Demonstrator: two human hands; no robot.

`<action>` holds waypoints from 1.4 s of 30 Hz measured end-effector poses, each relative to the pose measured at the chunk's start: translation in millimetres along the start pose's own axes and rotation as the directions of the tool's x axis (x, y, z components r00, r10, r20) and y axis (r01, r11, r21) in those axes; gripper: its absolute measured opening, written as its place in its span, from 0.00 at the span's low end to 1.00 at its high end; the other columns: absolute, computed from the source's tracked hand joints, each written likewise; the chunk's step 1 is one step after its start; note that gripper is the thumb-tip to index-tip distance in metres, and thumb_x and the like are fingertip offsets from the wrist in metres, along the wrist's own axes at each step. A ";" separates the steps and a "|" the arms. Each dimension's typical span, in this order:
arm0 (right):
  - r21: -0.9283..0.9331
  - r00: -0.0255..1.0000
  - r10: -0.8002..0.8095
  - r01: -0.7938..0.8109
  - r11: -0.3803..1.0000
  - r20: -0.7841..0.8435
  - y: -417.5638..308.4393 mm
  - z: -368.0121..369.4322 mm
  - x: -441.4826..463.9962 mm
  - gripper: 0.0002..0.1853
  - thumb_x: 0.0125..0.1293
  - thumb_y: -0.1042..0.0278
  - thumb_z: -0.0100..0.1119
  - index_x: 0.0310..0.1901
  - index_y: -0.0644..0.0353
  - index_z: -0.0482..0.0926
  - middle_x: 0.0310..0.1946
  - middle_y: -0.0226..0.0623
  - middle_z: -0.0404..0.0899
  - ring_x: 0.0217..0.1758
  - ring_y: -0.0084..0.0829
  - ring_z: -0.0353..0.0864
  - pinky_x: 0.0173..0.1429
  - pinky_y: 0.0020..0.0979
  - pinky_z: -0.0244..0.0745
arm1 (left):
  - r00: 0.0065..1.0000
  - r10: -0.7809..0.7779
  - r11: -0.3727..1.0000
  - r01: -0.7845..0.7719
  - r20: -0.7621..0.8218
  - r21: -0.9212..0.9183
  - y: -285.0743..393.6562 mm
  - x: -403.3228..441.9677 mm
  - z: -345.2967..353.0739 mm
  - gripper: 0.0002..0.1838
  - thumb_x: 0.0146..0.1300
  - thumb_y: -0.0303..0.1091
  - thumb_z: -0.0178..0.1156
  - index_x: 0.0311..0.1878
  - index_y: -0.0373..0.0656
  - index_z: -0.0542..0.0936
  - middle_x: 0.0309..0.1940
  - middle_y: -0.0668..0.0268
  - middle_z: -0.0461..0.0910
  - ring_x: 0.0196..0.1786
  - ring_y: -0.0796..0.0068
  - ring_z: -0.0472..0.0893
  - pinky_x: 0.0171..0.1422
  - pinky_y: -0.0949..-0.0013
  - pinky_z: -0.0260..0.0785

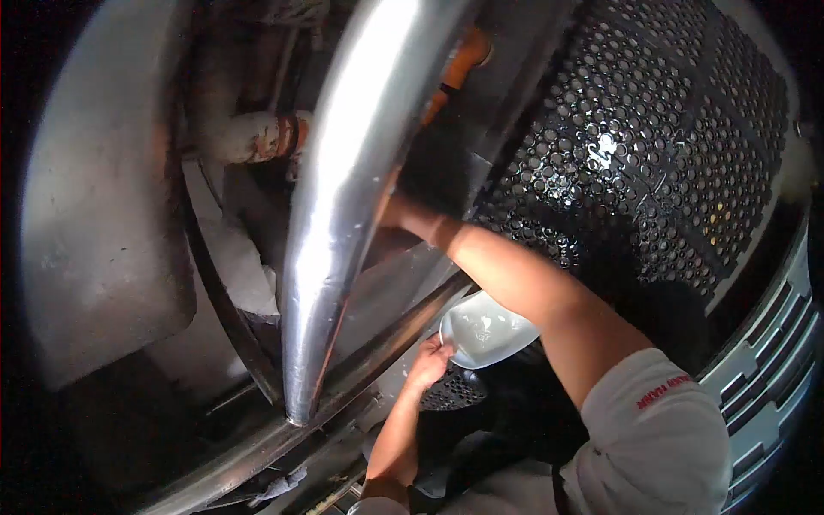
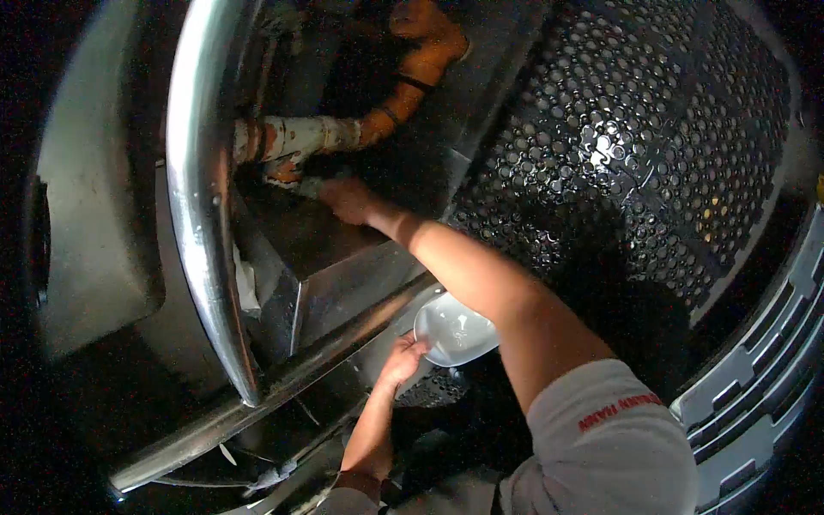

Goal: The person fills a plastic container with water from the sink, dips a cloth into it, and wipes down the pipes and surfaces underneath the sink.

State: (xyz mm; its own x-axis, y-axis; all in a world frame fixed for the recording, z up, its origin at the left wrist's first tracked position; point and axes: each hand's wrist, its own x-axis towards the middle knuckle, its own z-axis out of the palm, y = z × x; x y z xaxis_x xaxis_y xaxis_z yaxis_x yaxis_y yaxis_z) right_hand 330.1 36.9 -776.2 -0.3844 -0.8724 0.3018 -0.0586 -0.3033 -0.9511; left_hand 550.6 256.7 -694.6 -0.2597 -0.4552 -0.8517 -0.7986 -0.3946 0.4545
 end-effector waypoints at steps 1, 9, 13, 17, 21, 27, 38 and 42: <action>-0.094 0.998 -0.052 0.047 0.994 -0.043 25.1 10.2 11.7 0.15 0.59 0.71 0.48 0.47 0.57 0.78 0.47 0.48 0.77 0.48 0.50 0.76 0.52 0.46 0.72 | 1.000 0.013 1.000 -0.013 -0.011 0.000 3.0 -1.7 1.6 0.14 0.58 0.24 0.50 0.46 0.37 0.79 0.38 0.71 0.80 0.39 0.79 0.75 0.49 0.73 0.66; -0.440 0.988 0.146 -0.106 0.892 0.058 103.0 -33.7 -57.4 0.17 0.57 0.73 0.47 0.48 0.58 0.77 0.43 0.50 0.79 0.49 0.52 0.76 0.52 0.46 0.72 | 0.996 0.011 0.999 -0.015 -0.091 -0.050 9.5 -21.8 -0.4 0.14 0.56 0.26 0.50 0.44 0.38 0.80 0.35 0.71 0.80 0.37 0.79 0.75 0.46 0.73 0.67; -0.479 0.919 0.381 -0.289 0.829 0.105 51.0 -67.7 -103.7 0.17 0.59 0.70 0.47 0.49 0.54 0.77 0.46 0.47 0.79 0.51 0.49 0.76 0.53 0.45 0.72 | 0.990 -0.050 0.999 0.052 -0.129 0.015 37.1 -26.1 9.1 0.13 0.55 0.27 0.51 0.42 0.36 0.80 0.33 0.72 0.79 0.36 0.80 0.74 0.45 0.74 0.66; -0.082 0.956 0.293 -0.293 0.952 -0.015 -18.3 -52.0 -105.6 0.13 0.66 0.60 0.49 0.44 0.57 0.80 0.42 0.44 0.81 0.49 0.47 0.78 0.52 0.39 0.73 | 0.996 -0.014 0.997 0.021 -0.087 0.076 56.6 -26.9 17.1 0.12 0.55 0.26 0.50 0.41 0.37 0.80 0.32 0.71 0.79 0.35 0.80 0.73 0.43 0.73 0.66; 0.132 0.990 -0.127 0.133 0.982 -0.054 -124.2 -42.1 -64.8 0.13 0.62 0.66 0.50 0.47 0.52 0.78 0.42 0.44 0.80 0.44 0.47 0.79 0.48 0.41 0.74 | 0.999 0.017 0.999 -0.016 -0.035 0.034 21.0 0.3 10.3 0.11 0.55 0.26 0.51 0.39 0.37 0.80 0.31 0.70 0.79 0.35 0.78 0.73 0.45 0.72 0.66; -0.274 0.994 0.109 -0.112 0.955 -0.025 -17.5 -53.7 -109.2 0.14 0.63 0.69 0.45 0.46 0.56 0.78 0.44 0.46 0.80 0.49 0.46 0.79 0.52 0.39 0.74 | 0.998 -0.004 0.991 0.013 -0.068 0.131 34.1 -6.9 12.3 0.14 0.55 0.27 0.51 0.44 0.34 0.80 0.37 0.64 0.82 0.41 0.74 0.76 0.51 0.68 0.67; 0.098 1.000 0.000 0.001 0.995 -0.008 -93.8 -49.9 -55.0 0.08 0.66 0.69 0.50 0.40 0.61 0.78 0.44 0.50 0.78 0.44 0.47 0.79 0.47 0.37 0.73 | 1.000 0.024 0.994 -0.024 -0.001 0.107 6.6 6.6 5.2 0.16 0.56 0.26 0.49 0.47 0.35 0.78 0.40 0.65 0.81 0.43 0.75 0.76 0.54 0.70 0.66; -0.204 0.992 0.102 -0.087 0.975 0.068 4.9 -51.4 -79.5 0.13 0.56 0.75 0.49 0.42 0.58 0.78 0.42 0.46 0.79 0.46 0.47 0.78 0.49 0.40 0.73 | 1.000 -0.019 0.997 0.017 0.022 0.069 15.7 1.7 5.7 0.17 0.55 0.25 0.49 0.48 0.36 0.78 0.38 0.68 0.80 0.42 0.77 0.75 0.52 0.71 0.65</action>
State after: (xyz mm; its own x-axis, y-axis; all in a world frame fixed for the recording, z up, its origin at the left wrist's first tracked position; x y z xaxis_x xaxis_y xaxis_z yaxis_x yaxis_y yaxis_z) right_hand 313.0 124.4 -808.2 -0.3249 -0.9229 0.2065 -0.2115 -0.1419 -0.9670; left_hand 534.5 254.3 -690.3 -0.2569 -0.4300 -0.8655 -0.8384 -0.3463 0.4209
